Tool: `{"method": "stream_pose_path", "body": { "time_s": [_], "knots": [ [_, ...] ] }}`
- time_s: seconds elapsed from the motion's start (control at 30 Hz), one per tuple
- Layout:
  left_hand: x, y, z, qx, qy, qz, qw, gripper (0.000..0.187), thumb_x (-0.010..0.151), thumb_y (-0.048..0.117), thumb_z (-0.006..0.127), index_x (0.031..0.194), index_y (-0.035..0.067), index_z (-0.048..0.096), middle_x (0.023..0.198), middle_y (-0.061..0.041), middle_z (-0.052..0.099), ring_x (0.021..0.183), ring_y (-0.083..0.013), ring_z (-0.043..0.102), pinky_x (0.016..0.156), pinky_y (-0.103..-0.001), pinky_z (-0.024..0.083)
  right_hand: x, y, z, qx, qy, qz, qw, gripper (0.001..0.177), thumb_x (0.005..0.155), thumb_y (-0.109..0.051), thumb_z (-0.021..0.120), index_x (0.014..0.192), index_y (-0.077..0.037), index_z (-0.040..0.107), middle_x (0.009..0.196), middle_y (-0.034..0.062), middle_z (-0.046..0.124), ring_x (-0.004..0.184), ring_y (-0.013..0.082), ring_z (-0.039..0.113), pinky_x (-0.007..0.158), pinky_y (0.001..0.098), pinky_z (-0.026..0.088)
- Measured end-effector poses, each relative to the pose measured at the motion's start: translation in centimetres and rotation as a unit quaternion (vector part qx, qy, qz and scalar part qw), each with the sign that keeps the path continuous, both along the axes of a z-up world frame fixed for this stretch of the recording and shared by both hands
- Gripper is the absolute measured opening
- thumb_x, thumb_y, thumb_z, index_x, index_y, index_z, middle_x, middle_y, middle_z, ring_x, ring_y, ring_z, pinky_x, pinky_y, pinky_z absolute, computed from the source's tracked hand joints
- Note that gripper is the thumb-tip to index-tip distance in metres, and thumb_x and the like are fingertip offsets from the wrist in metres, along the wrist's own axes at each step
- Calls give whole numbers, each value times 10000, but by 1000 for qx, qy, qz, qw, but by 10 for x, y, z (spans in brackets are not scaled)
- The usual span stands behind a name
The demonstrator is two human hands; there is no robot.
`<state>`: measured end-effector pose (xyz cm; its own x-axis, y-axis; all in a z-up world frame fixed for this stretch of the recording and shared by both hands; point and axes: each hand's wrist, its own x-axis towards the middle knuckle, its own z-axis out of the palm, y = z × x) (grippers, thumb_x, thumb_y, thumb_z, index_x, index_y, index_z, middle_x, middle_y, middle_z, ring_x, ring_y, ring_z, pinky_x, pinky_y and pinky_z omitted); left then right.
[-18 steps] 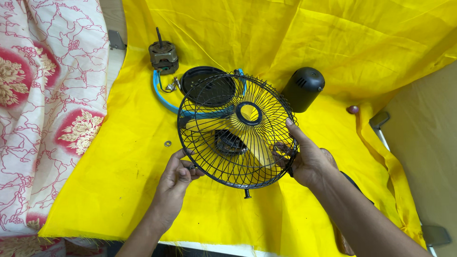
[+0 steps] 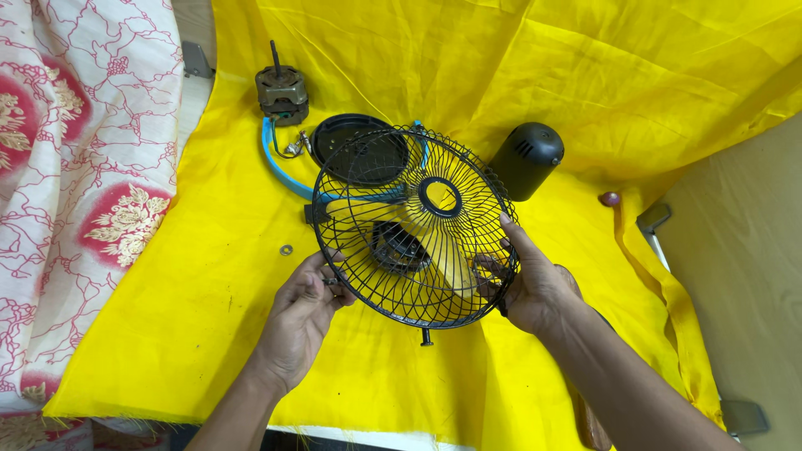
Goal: The person reassembles an electric fan by attaching a yellow fan blade to the motor shaft, securing it with a nut using a screwdriver, and then fitting the front wire cage over the blade. The person also handles the rear motor housing and uses a brush to clean a small metal part.
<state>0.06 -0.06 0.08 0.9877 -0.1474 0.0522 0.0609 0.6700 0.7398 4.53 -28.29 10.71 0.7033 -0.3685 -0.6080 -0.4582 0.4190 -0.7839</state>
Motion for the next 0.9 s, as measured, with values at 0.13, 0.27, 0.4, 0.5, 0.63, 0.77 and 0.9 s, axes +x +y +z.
{"method": "stream_pose_path", "body": {
  "time_s": [0.13,0.27,0.4,0.5,0.63,0.77,0.9],
  "knots": [
    [3,-1,-2,-19,-28,4,999,363,1045,290,544,1257,-4,568,1128,-73,611,978,-207,550,910,-392,444,3,0,-1,-10,5,-4,1000,482,795,-447,817,1108,-155,596,924,97,714,804,243,712,599,382,562],
    [7,-3,-12,1,1,43,999,398,1036,313,517,1267,1,606,996,-52,561,897,-168,511,865,-331,449,5,-1,-4,-5,1,1,1000,540,790,-459,821,1158,-152,573,943,124,710,799,245,707,597,376,558],
    [12,-15,-28,45,41,133,989,417,1112,337,465,1078,-57,598,912,-74,534,829,-173,476,786,-331,416,7,1,-6,-12,17,12,1000,544,785,-479,801,1197,-178,611,977,120,704,784,270,688,651,373,578],
    [7,-20,-31,18,55,166,984,428,1139,332,453,1003,-47,600,908,-98,583,821,-190,529,788,-361,454,6,2,-6,-10,-8,11,1000,538,778,-435,813,1199,-149,638,990,126,719,803,268,723,704,388,626],
    [-4,-9,-20,-48,69,119,989,419,1087,345,404,1033,9,648,996,-114,661,884,-192,591,851,-359,485,6,3,0,-36,2,-4,999,538,788,-403,833,1203,-123,635,985,143,737,803,277,722,718,410,616],
    [-6,-5,-14,-64,94,64,991,305,1013,241,442,1064,44,669,1089,-83,680,953,-181,610,883,-344,480,4,5,-2,-24,-3,3,1000,538,816,-416,823,1210,-99,640,977,132,759,793,244,737,729,395,618],
    [-3,0,-24,-87,39,41,995,175,1060,185,508,1056,51,619,1150,-75,645,972,-190,577,876,-368,464,4,1,-5,-12,-6,46,999,525,809,-466,769,1214,-158,637,977,122,758,771,231,730,710,361,606]
  ]
}}
